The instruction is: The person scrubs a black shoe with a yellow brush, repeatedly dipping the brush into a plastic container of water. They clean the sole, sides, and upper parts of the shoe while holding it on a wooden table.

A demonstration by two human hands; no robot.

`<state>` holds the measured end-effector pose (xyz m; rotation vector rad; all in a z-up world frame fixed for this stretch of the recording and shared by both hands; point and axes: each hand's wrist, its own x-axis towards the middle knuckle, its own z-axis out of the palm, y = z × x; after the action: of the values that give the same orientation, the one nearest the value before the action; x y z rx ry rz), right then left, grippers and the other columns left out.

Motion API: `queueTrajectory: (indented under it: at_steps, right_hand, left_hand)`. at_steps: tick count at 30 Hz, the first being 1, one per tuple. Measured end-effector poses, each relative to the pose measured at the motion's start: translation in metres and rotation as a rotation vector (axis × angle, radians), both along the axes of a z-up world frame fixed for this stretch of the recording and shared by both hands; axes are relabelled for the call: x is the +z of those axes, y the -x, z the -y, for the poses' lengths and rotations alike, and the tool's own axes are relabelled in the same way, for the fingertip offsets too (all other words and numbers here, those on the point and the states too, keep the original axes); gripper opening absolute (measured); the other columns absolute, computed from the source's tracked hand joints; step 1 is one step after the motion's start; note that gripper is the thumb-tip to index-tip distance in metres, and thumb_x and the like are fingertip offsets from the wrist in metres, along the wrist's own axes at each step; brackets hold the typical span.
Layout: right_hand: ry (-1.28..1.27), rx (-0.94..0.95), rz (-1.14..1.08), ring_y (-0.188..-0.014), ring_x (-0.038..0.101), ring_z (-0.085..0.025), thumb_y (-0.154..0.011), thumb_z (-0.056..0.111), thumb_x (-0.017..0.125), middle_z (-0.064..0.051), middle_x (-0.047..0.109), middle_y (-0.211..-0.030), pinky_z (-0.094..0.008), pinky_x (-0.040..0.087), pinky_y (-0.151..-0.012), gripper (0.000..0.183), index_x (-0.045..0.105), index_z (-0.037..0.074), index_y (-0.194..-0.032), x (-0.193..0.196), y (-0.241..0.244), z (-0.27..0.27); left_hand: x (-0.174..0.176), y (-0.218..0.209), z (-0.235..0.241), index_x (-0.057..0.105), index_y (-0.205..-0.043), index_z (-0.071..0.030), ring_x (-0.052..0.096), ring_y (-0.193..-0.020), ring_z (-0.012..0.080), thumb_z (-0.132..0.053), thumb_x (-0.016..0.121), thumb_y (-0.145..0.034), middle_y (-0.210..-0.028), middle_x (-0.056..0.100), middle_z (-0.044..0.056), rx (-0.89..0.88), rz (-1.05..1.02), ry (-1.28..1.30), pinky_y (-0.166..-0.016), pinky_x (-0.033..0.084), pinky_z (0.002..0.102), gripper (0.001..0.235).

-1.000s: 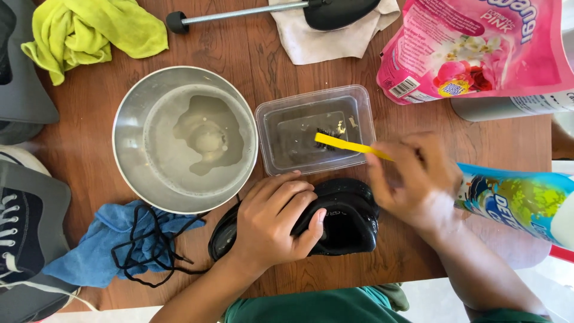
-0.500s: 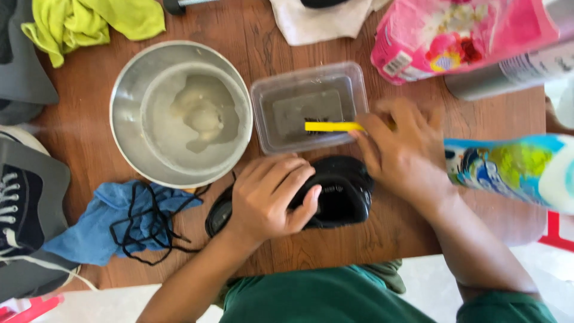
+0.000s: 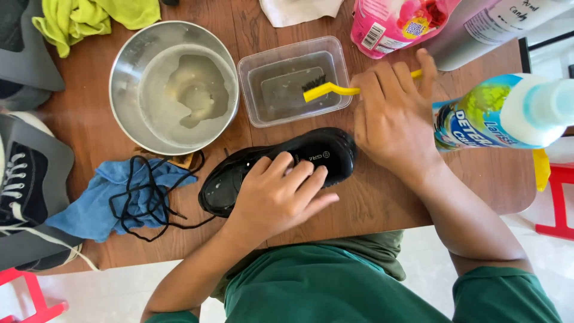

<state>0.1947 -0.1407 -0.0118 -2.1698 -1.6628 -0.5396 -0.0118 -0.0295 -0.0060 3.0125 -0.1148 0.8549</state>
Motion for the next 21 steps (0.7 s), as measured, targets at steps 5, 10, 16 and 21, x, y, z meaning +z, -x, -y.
queueTrajectory:
  at_steps: [5, 10, 16, 21]
  right_hand:
    - [-0.025, 0.021, 0.035, -0.084, 0.049, -0.030, -0.090, 0.002, 0.057, -0.009, 0.054, -0.090, -0.042, 0.039, -0.099, 0.012, 0.063, 0.006, -0.100, 0.001, -0.005, -0.003]
    - [-0.062, 0.038, -0.076, -0.084, 0.049, -0.031, -0.102, 0.011, 0.050, -0.009, 0.054, -0.090, -0.044, 0.035, -0.083, 0.014, 0.061, 0.007, -0.097, 0.005, -0.007, 0.002]
    - [-0.029, -0.006, -0.019, -0.083, 0.052, -0.030, -0.113, 0.029, 0.060, -0.007, 0.059, -0.091, -0.044, 0.036, -0.076, 0.028, 0.063, 0.008, -0.095, -0.011, -0.012, 0.001]
    - [-0.061, -0.028, 0.013, -0.086, 0.054, -0.029, -0.112, 0.028, 0.064, -0.006, 0.060, -0.091, -0.043, 0.035, -0.078, 0.027, 0.064, 0.008, -0.094, -0.016, -0.015, -0.001]
  left_hand:
    - [-0.001, 0.009, 0.005, 0.066, -0.089, -0.014, 0.046, -0.066, 0.0161, -0.031, 0.085, -0.100, -0.076, 0.047, -0.002, -0.050, -0.050, 0.066, -0.060, 0.036, 0.031, 0.028]
    - [0.037, 0.027, -0.002, 0.065, -0.094, -0.009, 0.052, -0.070, 0.0206, -0.028, 0.071, -0.103, -0.081, 0.058, 0.003, -0.019, -0.123, 0.252, -0.062, 0.041, 0.033, 0.021]
    - [0.027, 0.036, -0.006, 0.055, -0.074, -0.006, 0.049, -0.062, 0.0219, -0.043, 0.073, -0.091, -0.069, 0.054, 0.005, 0.022, 0.026, 0.451, -0.057, 0.042, 0.031, 0.044]
    - [0.020, 0.038, -0.014, 0.044, -0.057, -0.012, 0.044, -0.050, 0.0176, -0.041, 0.092, -0.086, -0.057, 0.053, 0.003, -0.040, 0.118, 0.308, -0.048, 0.034, 0.027, 0.063]
